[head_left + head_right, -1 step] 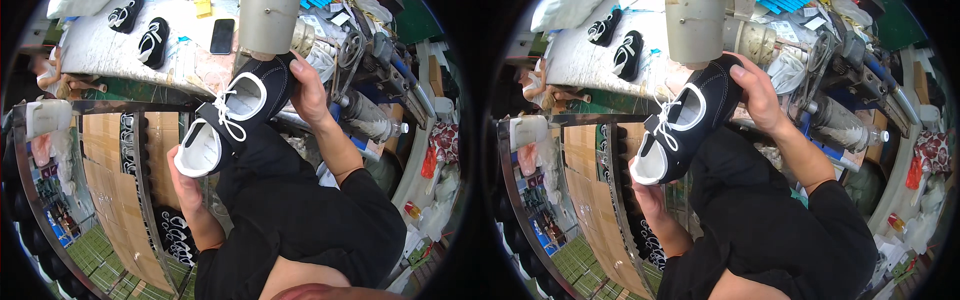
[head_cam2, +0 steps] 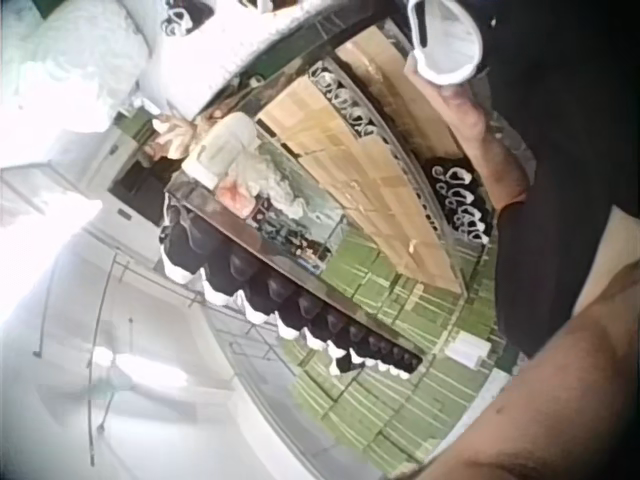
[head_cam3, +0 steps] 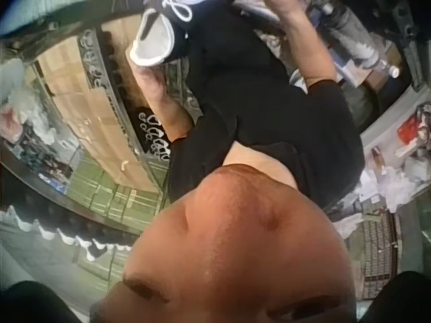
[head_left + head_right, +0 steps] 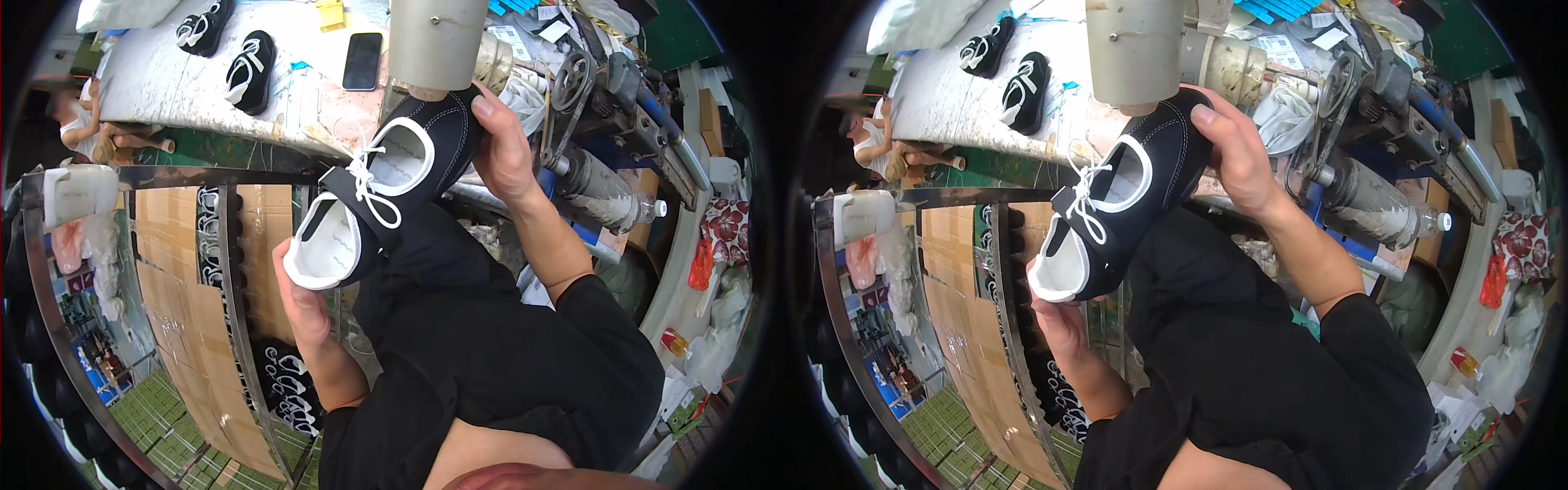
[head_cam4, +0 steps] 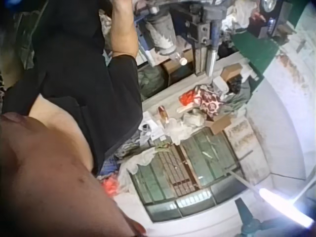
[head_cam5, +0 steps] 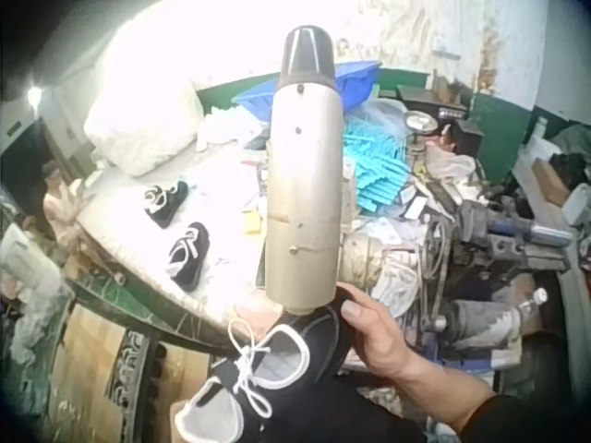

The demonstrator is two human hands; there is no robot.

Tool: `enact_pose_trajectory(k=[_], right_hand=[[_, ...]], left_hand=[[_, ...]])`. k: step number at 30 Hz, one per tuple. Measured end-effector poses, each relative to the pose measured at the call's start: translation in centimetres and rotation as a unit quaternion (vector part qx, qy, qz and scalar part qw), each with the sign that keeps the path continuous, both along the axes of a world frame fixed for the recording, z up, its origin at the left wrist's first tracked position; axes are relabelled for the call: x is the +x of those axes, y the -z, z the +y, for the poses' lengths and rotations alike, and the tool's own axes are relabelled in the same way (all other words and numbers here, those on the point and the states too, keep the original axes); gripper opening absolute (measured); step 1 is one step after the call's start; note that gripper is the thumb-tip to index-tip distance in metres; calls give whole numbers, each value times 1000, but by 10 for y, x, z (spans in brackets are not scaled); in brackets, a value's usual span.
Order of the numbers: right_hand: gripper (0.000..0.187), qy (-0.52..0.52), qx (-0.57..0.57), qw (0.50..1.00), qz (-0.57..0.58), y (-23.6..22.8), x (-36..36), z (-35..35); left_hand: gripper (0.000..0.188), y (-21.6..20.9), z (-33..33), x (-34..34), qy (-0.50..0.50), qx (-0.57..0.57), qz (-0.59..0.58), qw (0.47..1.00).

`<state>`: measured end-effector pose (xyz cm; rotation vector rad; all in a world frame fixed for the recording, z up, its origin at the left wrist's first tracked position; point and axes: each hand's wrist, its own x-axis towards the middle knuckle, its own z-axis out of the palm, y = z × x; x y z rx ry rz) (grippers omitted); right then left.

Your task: The person repairs a black shoe by hand, using a red utility knife to trim excess material and a white cloth to wipe the surface. The person repeatedly inspects the shoe, adjusts the laces, and places the shoe on a nearby shelf.

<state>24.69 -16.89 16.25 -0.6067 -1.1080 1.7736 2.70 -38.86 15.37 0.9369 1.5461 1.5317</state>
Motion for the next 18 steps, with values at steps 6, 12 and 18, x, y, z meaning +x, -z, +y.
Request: enact_pose_trajectory(k=[6, 12, 18], right_hand=[[53, 28, -4, 1000, 8, -5, -2, 6], [59, 2, 37, 996, -79, 9, 7, -5], [67, 27, 29, 995, -91, 49, 11, -28]], left_hand=[[90, 1, 9, -4, -3, 25, 17, 1000], [81, 13, 16, -2, 0, 29, -33, 999], [86, 25, 13, 2, -20, 118, -6, 993]])
